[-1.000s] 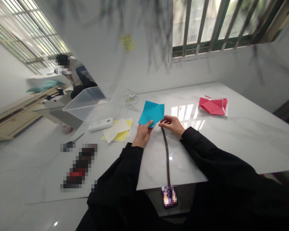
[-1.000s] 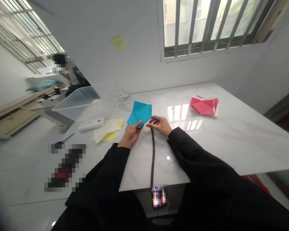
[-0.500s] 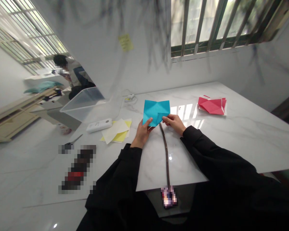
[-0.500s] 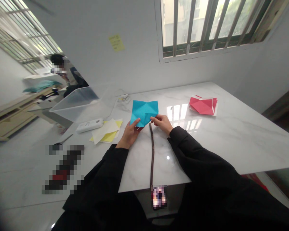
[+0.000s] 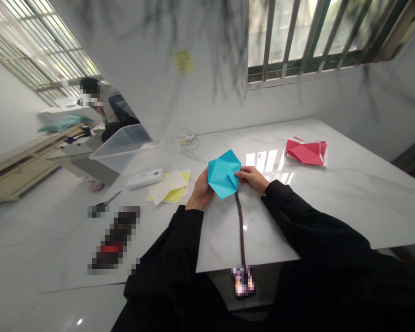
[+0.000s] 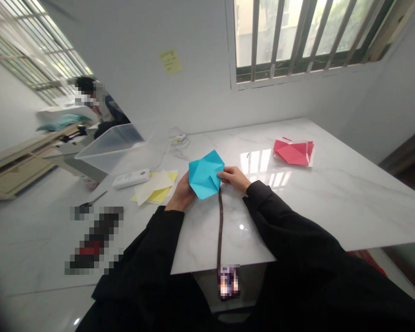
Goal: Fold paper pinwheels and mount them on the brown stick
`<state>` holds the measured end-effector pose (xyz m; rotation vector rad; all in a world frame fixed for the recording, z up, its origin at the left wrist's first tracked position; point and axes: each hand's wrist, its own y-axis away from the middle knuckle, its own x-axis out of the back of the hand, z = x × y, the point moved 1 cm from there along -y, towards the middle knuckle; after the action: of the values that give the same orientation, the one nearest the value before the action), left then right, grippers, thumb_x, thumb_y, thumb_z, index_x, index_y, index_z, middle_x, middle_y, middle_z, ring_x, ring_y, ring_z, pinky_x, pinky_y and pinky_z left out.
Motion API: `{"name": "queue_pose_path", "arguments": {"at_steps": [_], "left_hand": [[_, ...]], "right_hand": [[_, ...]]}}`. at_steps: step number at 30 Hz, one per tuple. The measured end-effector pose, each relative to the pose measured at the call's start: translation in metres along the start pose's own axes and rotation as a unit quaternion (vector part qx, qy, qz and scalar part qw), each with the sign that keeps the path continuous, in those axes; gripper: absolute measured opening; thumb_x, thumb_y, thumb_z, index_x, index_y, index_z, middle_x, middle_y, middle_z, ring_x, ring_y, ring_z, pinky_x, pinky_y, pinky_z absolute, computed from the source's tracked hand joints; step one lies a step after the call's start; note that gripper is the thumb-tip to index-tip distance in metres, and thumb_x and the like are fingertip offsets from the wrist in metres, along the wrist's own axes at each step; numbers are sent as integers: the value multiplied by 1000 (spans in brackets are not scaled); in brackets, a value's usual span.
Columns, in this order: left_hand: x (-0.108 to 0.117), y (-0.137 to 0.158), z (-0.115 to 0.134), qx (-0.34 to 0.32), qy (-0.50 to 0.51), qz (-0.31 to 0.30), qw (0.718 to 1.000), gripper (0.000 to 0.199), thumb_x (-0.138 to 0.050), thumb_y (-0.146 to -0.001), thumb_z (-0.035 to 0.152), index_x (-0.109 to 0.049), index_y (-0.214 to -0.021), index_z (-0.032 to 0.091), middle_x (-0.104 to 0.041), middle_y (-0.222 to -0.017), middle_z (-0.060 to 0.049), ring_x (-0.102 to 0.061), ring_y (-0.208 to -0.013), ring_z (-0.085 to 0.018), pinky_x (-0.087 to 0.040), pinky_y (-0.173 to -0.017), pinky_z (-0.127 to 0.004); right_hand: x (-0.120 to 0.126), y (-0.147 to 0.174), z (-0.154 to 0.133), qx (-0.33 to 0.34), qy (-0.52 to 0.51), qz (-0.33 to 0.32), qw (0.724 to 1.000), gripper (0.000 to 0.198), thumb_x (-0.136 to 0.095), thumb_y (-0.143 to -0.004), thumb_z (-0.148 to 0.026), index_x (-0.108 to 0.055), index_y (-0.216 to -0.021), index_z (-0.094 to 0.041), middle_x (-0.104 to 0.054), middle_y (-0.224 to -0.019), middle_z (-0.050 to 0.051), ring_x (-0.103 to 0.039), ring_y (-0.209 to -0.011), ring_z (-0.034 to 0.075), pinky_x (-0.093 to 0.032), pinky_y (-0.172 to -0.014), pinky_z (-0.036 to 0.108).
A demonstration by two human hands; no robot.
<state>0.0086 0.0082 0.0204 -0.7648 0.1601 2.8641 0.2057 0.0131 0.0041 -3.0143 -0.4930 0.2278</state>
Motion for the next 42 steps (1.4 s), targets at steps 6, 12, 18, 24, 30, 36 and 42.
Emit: {"name": "queue_pose_path", "arguments": {"at_steps": [6,12,18,24,30,36,42], "left_hand": [[7,2,1,-11,-43,-16,999,46,-80,-83,46,-71,-119,19,-76,-113,-8,-71,-95,-22,-56,-83,-32],[4,5,1,5,-80,14,997,50,-89,-72,36,-71,-115,17,-77,-101,-8,-69,-80,-18,-54,-77,-29],[1,6,-2,-18,-121,6,992,56,-92,-64,30,-71,-114,15,-77,-108,-11,-71,-92,-22,-55,-83,-33],[2,5,-3,-13,-120,17,993,59,-94,-63,30,-71,-115,15,-77,-108,-12,-72,-95,-25,-56,-88,-37],[4,4,-5,-13,-140,17,990,57,-94,-63,33,-73,-112,16,-77,-110,-13,-72,-94,-26,-57,-83,-36],[5,4,-6,-22,-140,20,990,59,-95,-62,34,-72,-113,15,-78,-108,-13,-73,-95,-28,-58,-83,-37],[3,4,-5,-36,-135,17,990,59,-94,-63,35,-72,-114,15,-78,-107,-13,-73,-97,-28,-58,-88,-39]], "right_hand": [[1,-4,8,-14,-31,24,999,43,-83,-71,-52,-74,-97,-18,-73,-86,4,-64,-76,18,-52,-73,32],[2,-3,8,-10,-38,27,999,47,-85,-72,-53,-75,-102,-18,-78,-97,7,-70,-85,22,-57,-78,35],[0,-2,6,2,-1,26,1000,45,-85,-71,-55,-72,-87,-16,-75,-85,6,-67,-75,20,-55,-70,34],[-2,-1,3,-4,-3,22,1000,43,-86,-71,-53,-73,-87,-15,-76,-85,7,-67,-73,18,-56,-70,33],[-2,0,4,-2,1,21,1000,42,-86,-71,-54,-74,-87,-16,-78,-87,7,-69,-76,21,-58,-71,35],[-2,0,6,-12,-15,-1,1000,46,-89,-68,-50,-77,-96,-16,-79,-92,8,-73,-81,22,-60,-79,38],[-3,-1,8,-10,-14,-14,1000,46,-88,-69,-53,-78,-96,-17,-80,-92,8,-74,-85,25,-61,-83,42]]}}
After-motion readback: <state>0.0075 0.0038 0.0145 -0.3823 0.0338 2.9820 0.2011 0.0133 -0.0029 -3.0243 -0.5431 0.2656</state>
